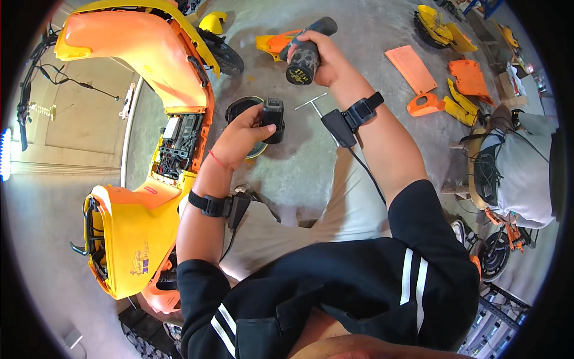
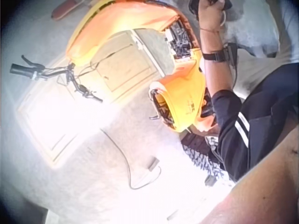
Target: Preparing a battery pack and assembling a power drill for scooter repair.
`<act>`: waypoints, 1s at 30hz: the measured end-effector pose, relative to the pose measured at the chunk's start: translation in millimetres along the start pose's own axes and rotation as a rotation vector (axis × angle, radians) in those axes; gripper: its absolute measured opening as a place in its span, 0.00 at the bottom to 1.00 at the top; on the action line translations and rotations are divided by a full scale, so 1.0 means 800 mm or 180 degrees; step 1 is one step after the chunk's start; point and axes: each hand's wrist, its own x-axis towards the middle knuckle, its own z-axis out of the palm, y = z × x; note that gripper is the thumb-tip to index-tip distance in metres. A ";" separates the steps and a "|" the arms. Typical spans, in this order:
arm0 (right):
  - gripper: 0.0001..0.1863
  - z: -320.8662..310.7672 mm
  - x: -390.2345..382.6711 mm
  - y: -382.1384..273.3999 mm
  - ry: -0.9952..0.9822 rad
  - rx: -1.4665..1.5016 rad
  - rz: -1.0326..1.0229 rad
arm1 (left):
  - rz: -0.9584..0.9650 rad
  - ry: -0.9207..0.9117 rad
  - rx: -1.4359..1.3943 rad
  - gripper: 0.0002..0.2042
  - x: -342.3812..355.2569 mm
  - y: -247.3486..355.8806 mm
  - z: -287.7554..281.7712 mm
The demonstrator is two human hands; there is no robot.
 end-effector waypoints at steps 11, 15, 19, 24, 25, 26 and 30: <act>0.12 -0.006 0.004 -0.007 -0.0832 0.0013 -0.0406 | -0.0425 0.1260 -0.0854 0.12 0.049 -0.036 -0.074; 0.13 -0.007 -0.012 -0.017 -0.1135 0.0253 -0.0520 | -0.0932 0.1845 -0.1547 0.11 0.063 -0.042 -0.102; 0.10 -0.013 -0.022 -0.026 -0.0819 0.0680 -0.0669 | -0.0926 0.1435 -0.0973 0.12 0.101 -0.021 -0.102; 0.12 -0.032 -0.041 -0.029 0.0701 0.0793 -0.0482 | -0.1208 0.0940 0.0171 0.16 0.171 -0.020 -0.096; 0.12 -0.035 -0.046 -0.028 0.0493 0.0774 -0.0497 | -0.1271 0.0829 0.0389 0.15 0.184 -0.028 -0.097; 0.12 -0.038 -0.051 -0.026 0.0819 0.0726 -0.0417 | -0.1269 0.0777 0.0416 0.15 0.200 -0.033 -0.101; 0.10 -0.037 -0.068 -0.017 0.1452 0.0617 -0.0183 | -0.1783 0.0281 0.1168 0.15 0.280 -0.063 -0.106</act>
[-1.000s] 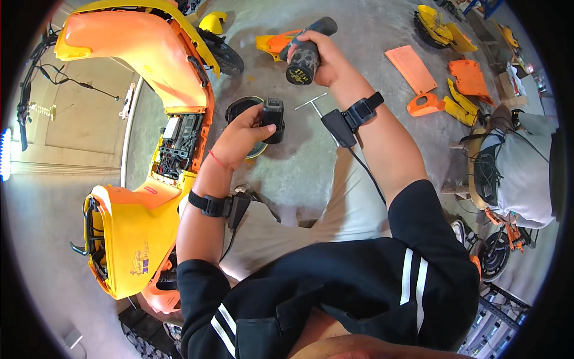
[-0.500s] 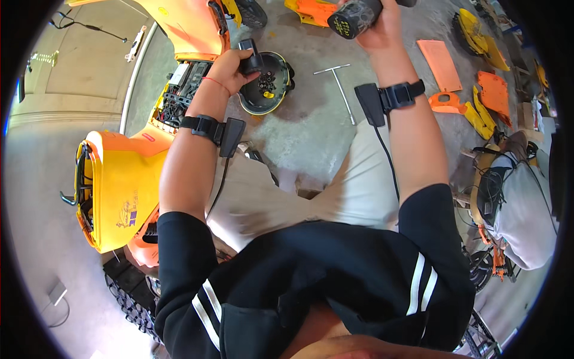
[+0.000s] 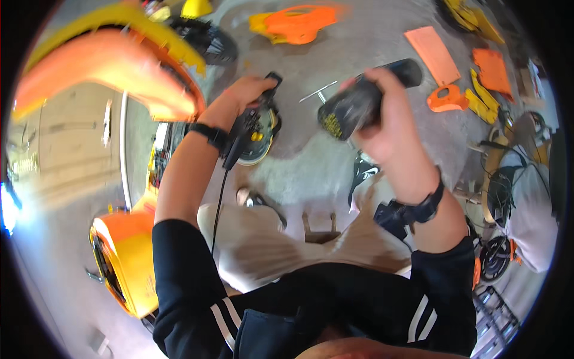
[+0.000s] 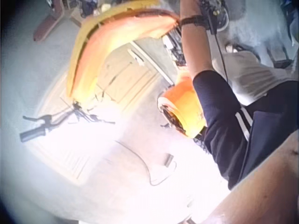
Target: Preparing a battery pack and assembling a power drill for scooter repair.
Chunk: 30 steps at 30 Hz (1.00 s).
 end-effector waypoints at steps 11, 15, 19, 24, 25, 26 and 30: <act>0.11 -0.047 0.115 0.006 -0.0190 -0.0759 0.1051 | -0.0959 -0.0126 -0.0821 0.12 -0.010 0.001 -0.040; 0.09 -0.071 0.093 -0.019 -0.0157 -0.0884 0.1232 | -0.1307 0.0093 -0.0484 0.15 -0.158 -0.001 -0.127; 0.10 -0.065 0.045 -0.103 -0.0281 -0.0499 0.1161 | -0.1423 0.0200 -0.1119 0.09 -0.338 0.021 -0.221; 0.12 -0.097 -0.063 -0.252 0.0080 -0.0542 0.0653 | -0.1871 0.1609 -0.1471 0.11 -0.546 0.069 -0.270; 0.12 -0.109 -0.087 -0.280 0.0292 -0.0506 0.0518 | -0.1779 0.1644 -0.1686 0.12 -0.568 0.081 -0.270; 0.12 -0.127 -0.114 -0.303 0.0456 -0.0451 0.0351 | -0.1822 0.1690 -0.1888 0.13 -0.591 0.090 -0.263; 0.10 -0.209 -0.207 -0.385 0.1208 -0.0307 0.0125 | -0.1290 0.1389 -0.2696 0.12 -0.599 0.142 -0.213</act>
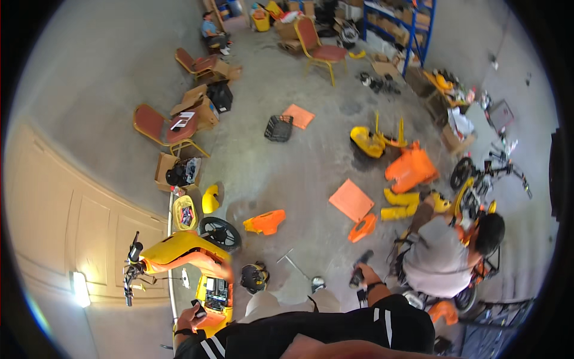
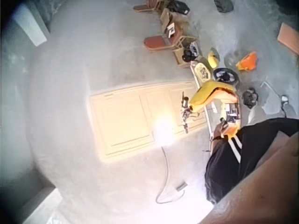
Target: Preparing a battery pack and assembling a power drill for scooter repair.
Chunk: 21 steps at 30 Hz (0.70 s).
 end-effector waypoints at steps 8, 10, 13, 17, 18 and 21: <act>0.18 -0.201 -0.055 -0.061 -0.0104 -0.5513 -0.0783 | 0.0405 -0.0773 -0.0455 0.13 -0.027 0.056 0.201; 0.18 -0.194 -0.057 -0.070 0.0203 -0.4756 -0.0196 | 0.0502 -0.0633 -0.0675 0.12 -0.023 0.087 0.251; 0.18 -0.148 -0.045 -0.087 0.0301 -0.4081 0.0031 | 0.1137 -0.0971 -0.0859 0.10 -0.009 0.174 0.321; 0.18 -0.078 -0.007 -0.134 0.0265 -0.3682 -0.0095 | 0.2466 -0.1723 -0.0843 0.08 0.002 0.374 0.410; 0.18 -0.060 0.003 -0.147 0.0183 -0.3722 -0.0236 | 0.2831 -0.1682 -0.0765 0.08 -0.003 0.436 0.432; 0.19 -0.002 0.015 -0.202 -0.0607 -0.4508 -0.1441 | 0.3976 -0.2430 -0.1031 0.10 -0.055 0.619 0.486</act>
